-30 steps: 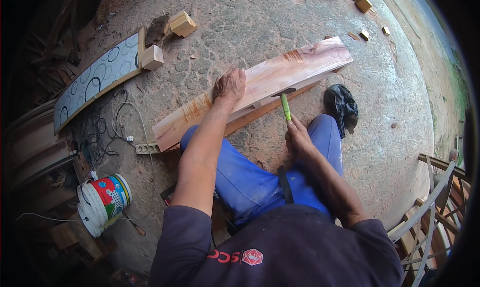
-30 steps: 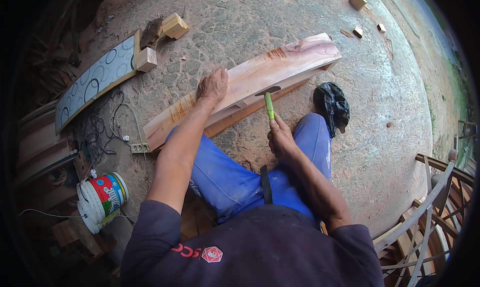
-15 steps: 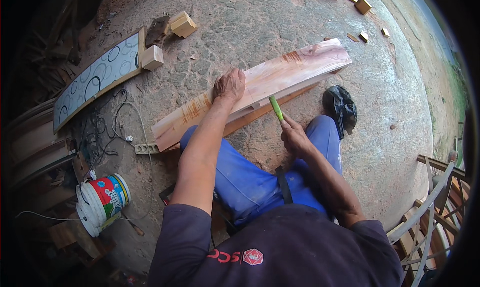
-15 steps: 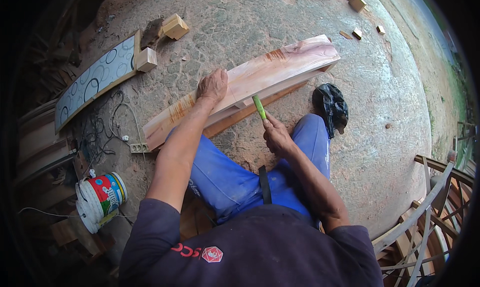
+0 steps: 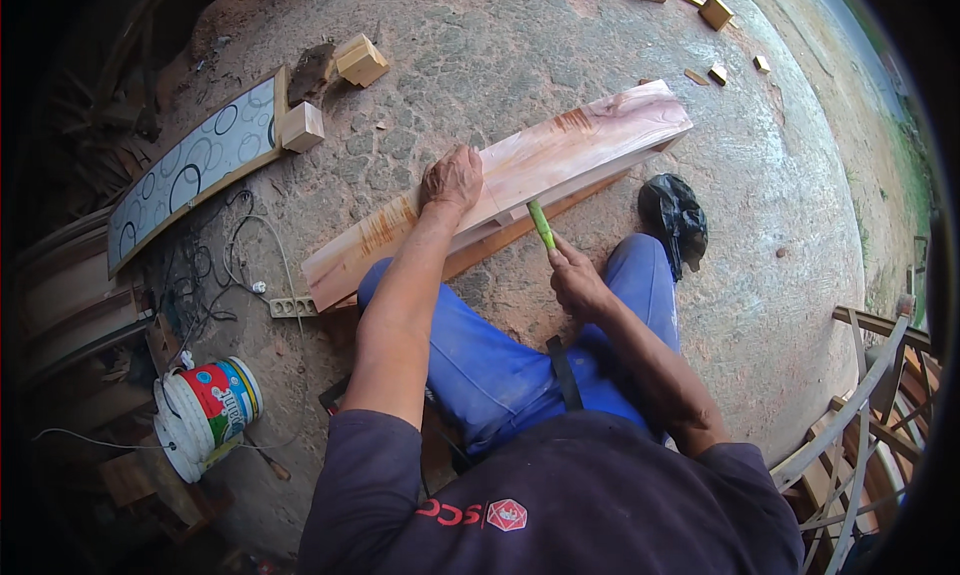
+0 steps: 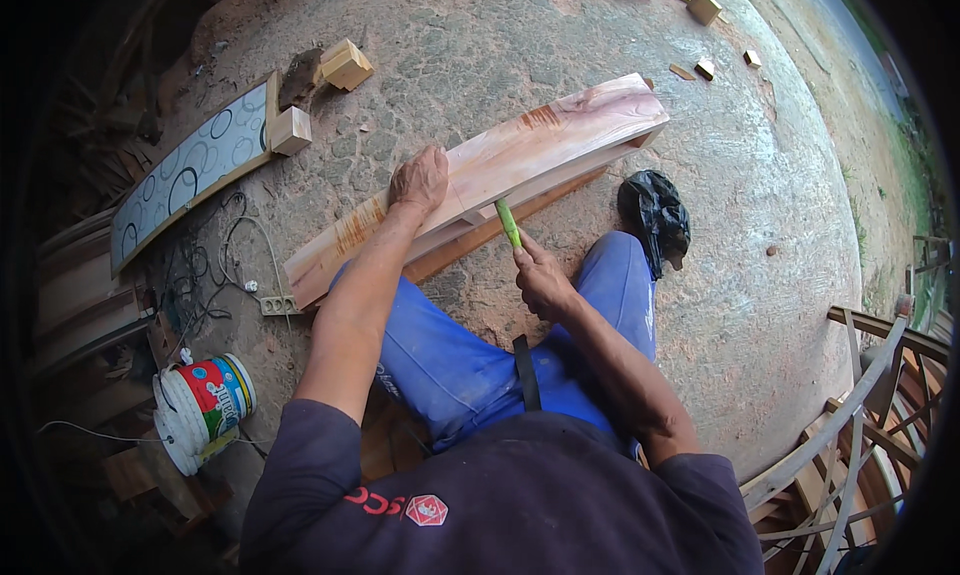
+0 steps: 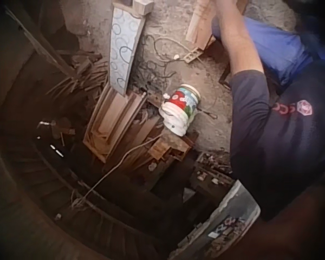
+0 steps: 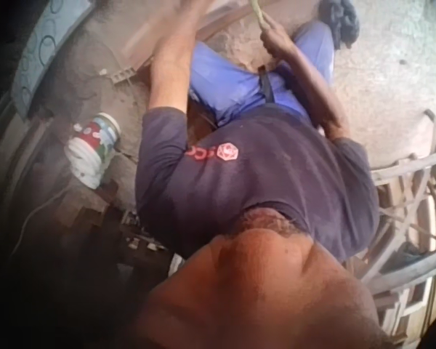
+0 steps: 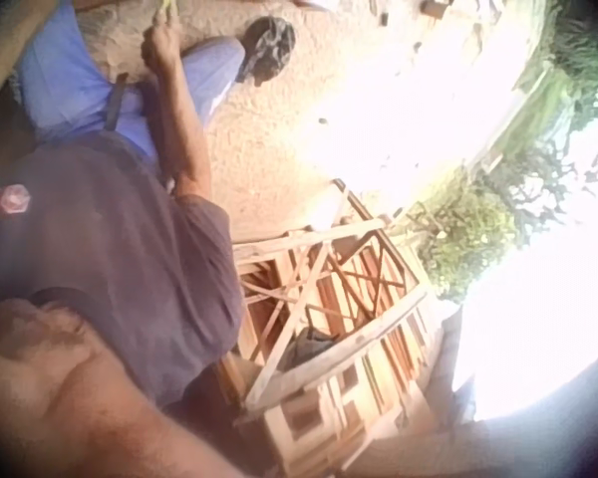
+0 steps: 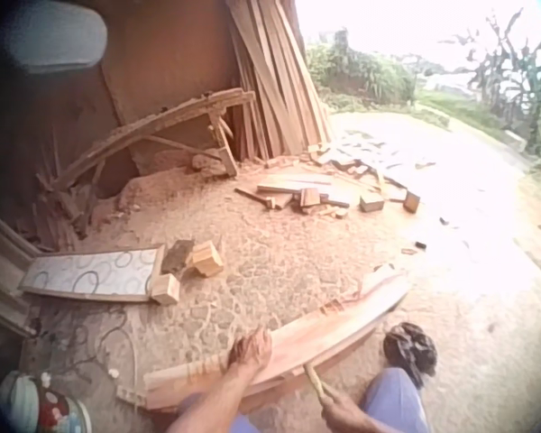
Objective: The person assembles a wooden box by holding wood panels together and hammering nails into the joints.
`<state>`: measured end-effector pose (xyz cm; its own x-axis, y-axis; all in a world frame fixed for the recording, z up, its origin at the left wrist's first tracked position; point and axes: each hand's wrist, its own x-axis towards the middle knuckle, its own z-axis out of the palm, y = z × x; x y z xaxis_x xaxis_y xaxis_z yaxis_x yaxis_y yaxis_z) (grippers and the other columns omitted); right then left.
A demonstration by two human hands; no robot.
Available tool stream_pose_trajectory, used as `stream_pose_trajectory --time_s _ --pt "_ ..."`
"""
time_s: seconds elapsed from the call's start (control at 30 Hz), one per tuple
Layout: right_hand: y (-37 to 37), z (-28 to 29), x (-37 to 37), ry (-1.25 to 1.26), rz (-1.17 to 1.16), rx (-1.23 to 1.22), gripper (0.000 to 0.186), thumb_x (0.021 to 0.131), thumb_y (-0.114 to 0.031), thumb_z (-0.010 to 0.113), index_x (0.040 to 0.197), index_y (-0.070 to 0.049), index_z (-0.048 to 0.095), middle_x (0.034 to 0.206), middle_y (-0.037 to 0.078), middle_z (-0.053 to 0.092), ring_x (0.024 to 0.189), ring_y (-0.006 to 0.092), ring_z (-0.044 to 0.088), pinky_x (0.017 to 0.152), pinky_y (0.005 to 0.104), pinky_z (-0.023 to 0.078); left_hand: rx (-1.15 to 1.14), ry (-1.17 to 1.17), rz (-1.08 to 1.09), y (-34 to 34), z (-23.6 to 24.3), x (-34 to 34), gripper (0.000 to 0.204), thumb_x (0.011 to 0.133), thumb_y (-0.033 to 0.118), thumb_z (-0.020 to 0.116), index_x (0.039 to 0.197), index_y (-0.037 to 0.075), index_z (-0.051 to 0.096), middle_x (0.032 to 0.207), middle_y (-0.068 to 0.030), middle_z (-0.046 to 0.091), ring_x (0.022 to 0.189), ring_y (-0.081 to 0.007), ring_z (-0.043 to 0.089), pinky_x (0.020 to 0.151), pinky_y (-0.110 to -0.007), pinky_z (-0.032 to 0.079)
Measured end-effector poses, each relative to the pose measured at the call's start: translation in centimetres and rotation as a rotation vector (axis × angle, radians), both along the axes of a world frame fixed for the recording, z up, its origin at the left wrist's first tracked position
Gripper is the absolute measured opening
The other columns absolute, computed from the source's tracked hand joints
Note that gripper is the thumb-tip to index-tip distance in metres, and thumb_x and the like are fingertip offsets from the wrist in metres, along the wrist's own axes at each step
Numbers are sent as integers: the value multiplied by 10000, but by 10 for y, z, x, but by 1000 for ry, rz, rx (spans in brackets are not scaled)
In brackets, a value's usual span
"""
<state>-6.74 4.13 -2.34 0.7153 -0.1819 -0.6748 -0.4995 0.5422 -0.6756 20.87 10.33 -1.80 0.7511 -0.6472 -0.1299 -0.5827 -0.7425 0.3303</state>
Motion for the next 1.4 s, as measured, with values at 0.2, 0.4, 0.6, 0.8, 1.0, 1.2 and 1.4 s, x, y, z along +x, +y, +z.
stream_pose_trajectory --time_s 0.2,0.4,0.6,0.8,1.0,1.2,1.4 --pt "-5 -21 3 -47 -129 -59 537 1089 -342 412 1600 -293 252 578 -43 383 402 96 390 356 284 375 -22 16 23 1 1 1 418 1025 383 371 1085 66 636 1154 -220 678 1052 -437 643 917 -517 499" --pt "-21 -77 18 91 90 -359 553 1054 -343 442 1578 -226 310 728 129 645 609 247 657 553 409 549 -119 0 -2 0 -20 2 422 1018 347 372 1158 53 640 1156 -252 664 1056 -449 634 895 -519 502" --pt "-112 -72 -50 46 -221 -1042 357 990 -306 529 1184 -57 696 1079 206 716 1037 360 683 926 425 524 -5 -47 18 5 -11 0 382 1033 331 372 1076 48 624 1049 -264 677 981 -469 640 836 -542 496" --pt "-212 -161 -174 517 -434 -1023 349 843 -31 508 1148 27 668 1003 166 719 918 244 688 794 358 545 -53 -65 -35 -2 -21 -2 322 1026 323 396 1093 93 612 1064 -217 686 976 -438 653 834 -537 502" --pt "-237 -184 -134 517 -194 -1470 203 782 -78 539 911 -4 678 976 250 689 983 408 665 916 478 527 -62 -86 -35 -3 -20 -2 332 1023 307 412 1128 77 627 1072 -222 688 985 -428 655 845 -520 504" --pt "-232 -164 -103 795 2 -1176 270 879 -189 547 947 5 722 1030 248 718 964 410 708 856 518 561 -86 -120 -26 5 -23 1 349 1030 314 412 1094 54 636 1032 -215 700 955 -425 657 824 -514 505" --pt "-219 -143 -109 772 -43 -1175 227 816 -192 596 950 -59 721 1038 234 719 1006 409 696 860 515 563 -51 -122 -19 1 -17 -4 354 1040 327 404 1006 47 619 972 -223 701 910 -439 659 805 -528 501"
